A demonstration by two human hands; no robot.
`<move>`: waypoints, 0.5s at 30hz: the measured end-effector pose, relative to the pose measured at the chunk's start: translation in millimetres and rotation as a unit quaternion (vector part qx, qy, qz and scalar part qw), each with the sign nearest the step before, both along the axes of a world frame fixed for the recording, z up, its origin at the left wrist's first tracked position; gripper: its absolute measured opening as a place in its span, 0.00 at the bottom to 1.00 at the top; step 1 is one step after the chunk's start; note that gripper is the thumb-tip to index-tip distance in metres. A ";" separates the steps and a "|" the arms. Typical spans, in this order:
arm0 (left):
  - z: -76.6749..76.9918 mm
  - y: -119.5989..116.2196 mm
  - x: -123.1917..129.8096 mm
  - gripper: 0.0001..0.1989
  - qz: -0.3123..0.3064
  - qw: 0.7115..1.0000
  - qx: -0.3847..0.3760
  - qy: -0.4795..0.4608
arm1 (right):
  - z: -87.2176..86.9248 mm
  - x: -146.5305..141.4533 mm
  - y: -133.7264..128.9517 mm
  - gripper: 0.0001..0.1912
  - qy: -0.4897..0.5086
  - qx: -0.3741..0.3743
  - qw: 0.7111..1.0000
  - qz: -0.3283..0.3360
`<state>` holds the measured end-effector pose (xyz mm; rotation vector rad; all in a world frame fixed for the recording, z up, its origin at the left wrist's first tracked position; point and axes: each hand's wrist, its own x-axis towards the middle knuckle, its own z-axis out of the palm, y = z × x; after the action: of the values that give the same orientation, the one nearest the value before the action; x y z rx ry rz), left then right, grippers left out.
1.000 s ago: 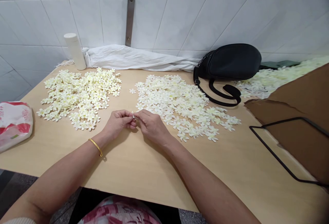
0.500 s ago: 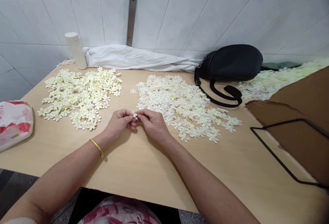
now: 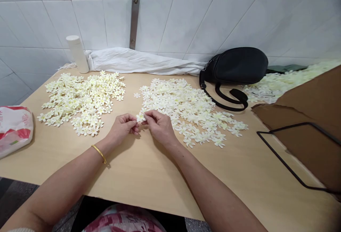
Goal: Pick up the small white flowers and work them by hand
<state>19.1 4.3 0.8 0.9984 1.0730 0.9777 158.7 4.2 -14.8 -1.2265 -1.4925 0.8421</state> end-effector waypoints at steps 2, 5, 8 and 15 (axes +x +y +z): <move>0.3 1.4 -0.2 0.04 0.012 1.000 -0.002 0.010 | 0.1 3.8 2.7 0.07 0.028 -0.004 0.999 -0.033; -1.8 4.8 -2.4 0.05 0.031 0.999 0.012 0.043 | 2.3 9.7 5.5 0.08 0.075 -0.017 0.995 -0.067; -5.8 7.1 -6.1 0.03 0.024 0.990 0.059 0.128 | 5.5 13.5 6.6 0.09 0.117 -0.032 0.989 -0.087; -8.5 4.6 -10.9 0.03 -0.012 0.949 0.164 0.268 | 4.7 10.6 5.7 0.09 0.156 -0.051 0.986 -0.009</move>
<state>8.2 8.9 -7.7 1.6090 1.3616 0.9025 169.3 9.9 -10.0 -1.1199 -1.1971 1.0572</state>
